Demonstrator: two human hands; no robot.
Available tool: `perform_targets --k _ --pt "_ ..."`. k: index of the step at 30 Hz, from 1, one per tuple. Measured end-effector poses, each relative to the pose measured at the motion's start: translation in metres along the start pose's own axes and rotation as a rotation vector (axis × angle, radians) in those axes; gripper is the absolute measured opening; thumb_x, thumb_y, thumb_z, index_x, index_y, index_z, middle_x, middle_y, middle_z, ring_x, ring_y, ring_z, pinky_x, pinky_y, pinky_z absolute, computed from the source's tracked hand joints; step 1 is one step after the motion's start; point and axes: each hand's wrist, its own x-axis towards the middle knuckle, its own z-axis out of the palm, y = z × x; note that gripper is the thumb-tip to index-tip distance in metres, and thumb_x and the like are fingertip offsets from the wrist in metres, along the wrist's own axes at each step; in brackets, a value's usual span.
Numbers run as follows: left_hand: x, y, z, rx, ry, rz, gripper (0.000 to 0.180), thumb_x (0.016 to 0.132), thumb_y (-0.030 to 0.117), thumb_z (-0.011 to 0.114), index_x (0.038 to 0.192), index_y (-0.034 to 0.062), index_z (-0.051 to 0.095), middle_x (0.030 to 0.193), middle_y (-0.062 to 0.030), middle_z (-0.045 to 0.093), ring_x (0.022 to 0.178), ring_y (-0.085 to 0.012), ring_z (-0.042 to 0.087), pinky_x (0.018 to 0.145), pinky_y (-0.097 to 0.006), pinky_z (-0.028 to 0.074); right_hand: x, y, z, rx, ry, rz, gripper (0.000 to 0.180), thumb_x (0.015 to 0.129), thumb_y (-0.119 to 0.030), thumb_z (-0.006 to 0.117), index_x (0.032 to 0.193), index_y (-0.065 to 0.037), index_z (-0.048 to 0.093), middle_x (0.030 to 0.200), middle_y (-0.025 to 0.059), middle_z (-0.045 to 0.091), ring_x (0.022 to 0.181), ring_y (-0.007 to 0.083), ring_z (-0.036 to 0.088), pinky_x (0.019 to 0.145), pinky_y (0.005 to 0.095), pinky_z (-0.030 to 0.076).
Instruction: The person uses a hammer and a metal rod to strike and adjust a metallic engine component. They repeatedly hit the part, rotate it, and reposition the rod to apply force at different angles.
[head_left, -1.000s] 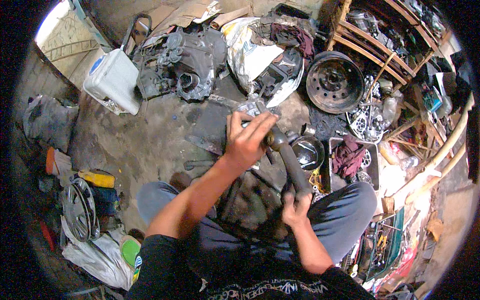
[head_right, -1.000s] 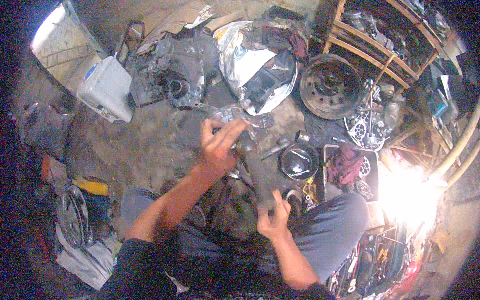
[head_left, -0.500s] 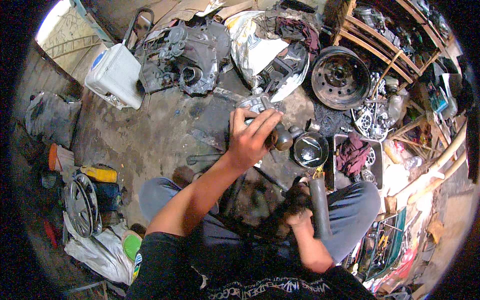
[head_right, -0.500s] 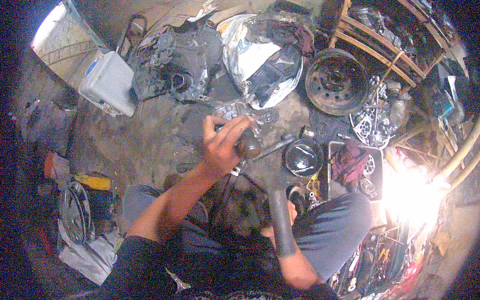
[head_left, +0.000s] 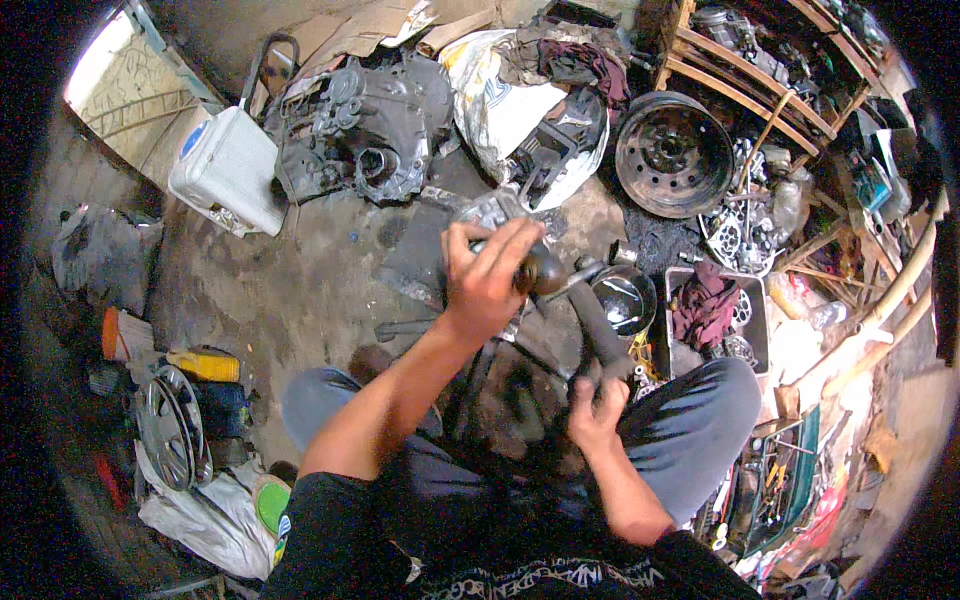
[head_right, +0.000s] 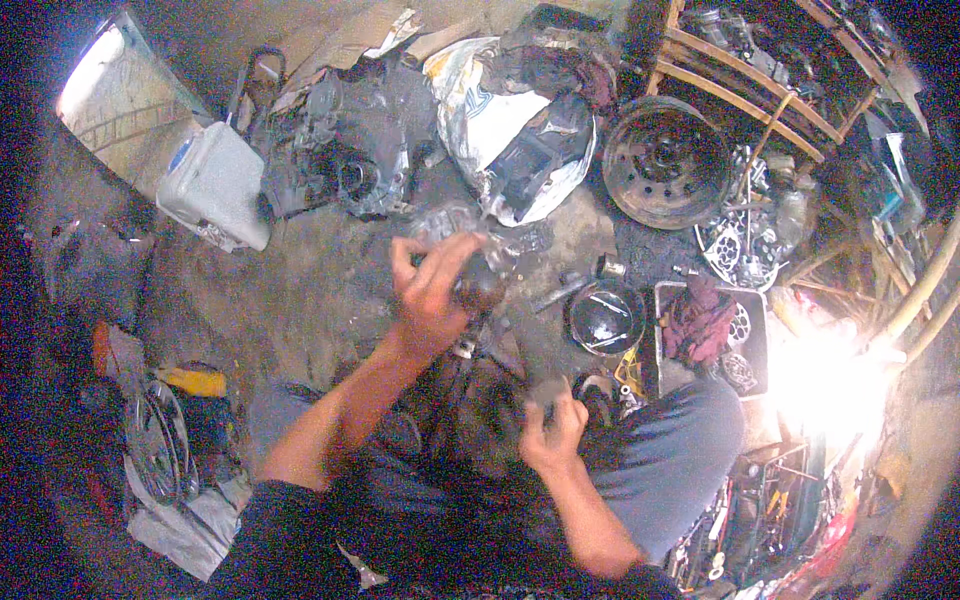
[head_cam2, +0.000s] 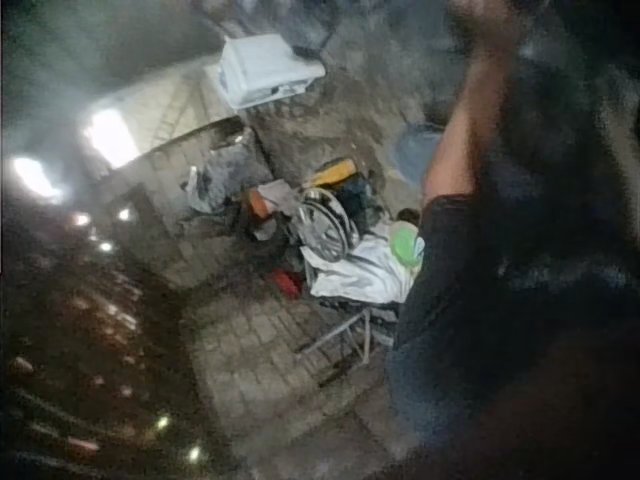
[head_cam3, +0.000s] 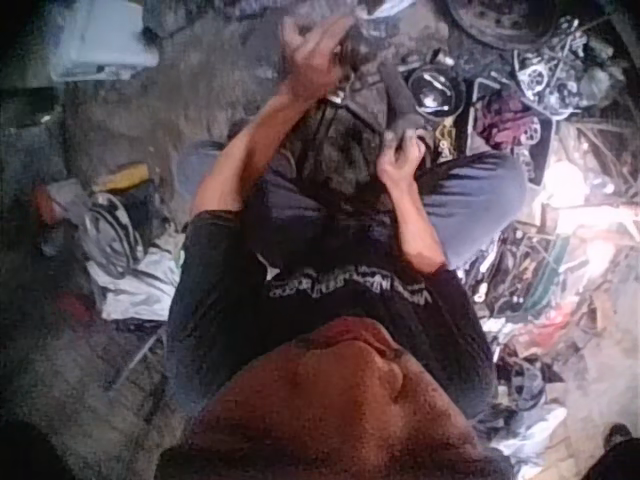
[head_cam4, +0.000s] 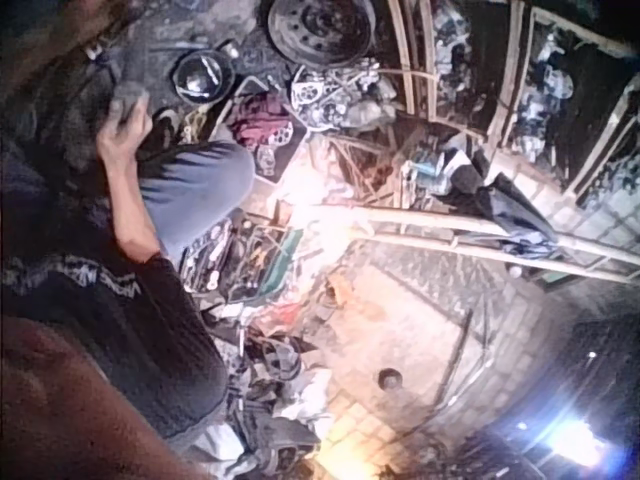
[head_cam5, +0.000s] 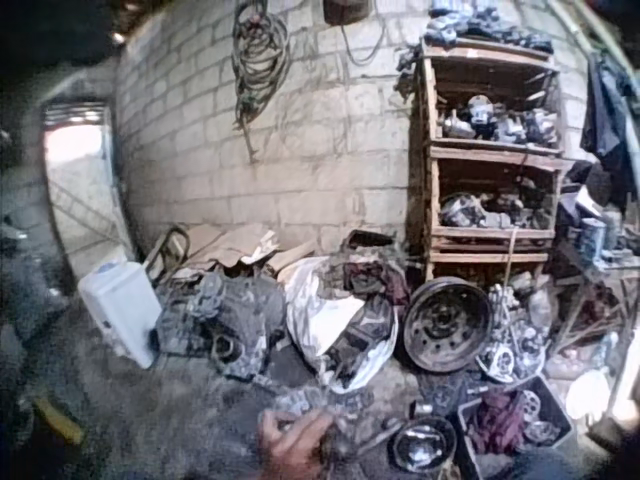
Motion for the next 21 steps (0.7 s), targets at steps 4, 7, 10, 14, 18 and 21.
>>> perform_targets --k 4,7,10,14,18,21 --pt "0.007 0.002 0.004 -0.08 0.057 0.034 0.048 0.069 0.005 0.064 0.117 0.009 0.064 0.117 -0.0045 0.065 0.086 -0.0269 0.051 0.08 -0.042 0.038 -0.012 0.027 0.001 0.124 0.121 -0.335 0.027 0.075 -0.02 0.069 0.093 -0.002 0.06 0.081 0.0143 0.064 0.066 0.0338 0.063 0.056 0.0439 0.047" --pt "0.003 -0.001 0.002 -0.013 0.023 0.024 0.046 0.073 0.017 0.07 0.117 0.0074 0.062 0.117 -0.0072 0.066 0.098 -0.0237 0.059 0.083 -0.042 0.039 -0.008 0.015 -0.002 0.051 0.026 -0.346 0.038 0.073 -0.02 0.071 0.103 0.001 0.059 0.082 0.0135 0.065 0.07 0.033 0.064 0.06 0.0444 0.047" --pt "0.003 -0.004 -0.002 0.066 -0.026 -0.021 0.05 0.074 0.027 0.074 0.118 0.0063 0.061 0.117 -0.008 0.067 0.103 -0.0219 0.064 0.085 -0.042 0.04 -0.004 0.002 0.007 -0.04 0.001 0.018 0.042 0.075 -0.013 0.066 0.114 0.002 0.059 0.086 0.0177 0.065 0.071 0.0349 0.063 0.06 0.0395 0.047" --pt "0.011 0.0 0.005 0.073 -0.014 0.064 0.055 0.074 0.036 0.075 0.118 0.0061 0.061 0.116 -0.0076 0.067 0.104 -0.0213 0.063 0.085 -0.04 0.039 -0.028 0.04 -0.011 0.048 -0.056 -0.208 0.033 0.069 -0.013 0.07 0.1 -0.002 0.065 0.084 0.0139 0.067 0.065 0.032 0.064 0.058 0.0398 0.049" --pt "0.002 -0.004 0.007 0.0 0.012 0.037 0.055 0.073 0.034 0.077 0.118 0.0062 0.061 0.117 -0.0077 0.067 0.104 -0.0213 0.063 0.085 -0.04 0.038 -0.01 0.018 -0.011 0.123 -0.067 -0.2 0.024 0.076 -0.01 0.068 0.097 -0.001 0.062 0.078 0.0133 0.065 0.067 0.0326 0.064 0.064 0.0378 0.05" --pt "0.004 -0.006 0.0 0.066 -0.001 -0.03 0.055 0.074 0.033 0.077 0.118 0.0058 0.061 0.117 -0.0079 0.067 0.104 -0.0216 0.063 0.086 -0.041 0.037 0.001 -0.02 0.002 -0.068 -0.081 0.186 0.022 0.095 -0.02 0.052 0.096 0.001 0.058 0.089 0.0181 0.061 0.074 0.0316 0.057 0.073 0.0396 0.046"
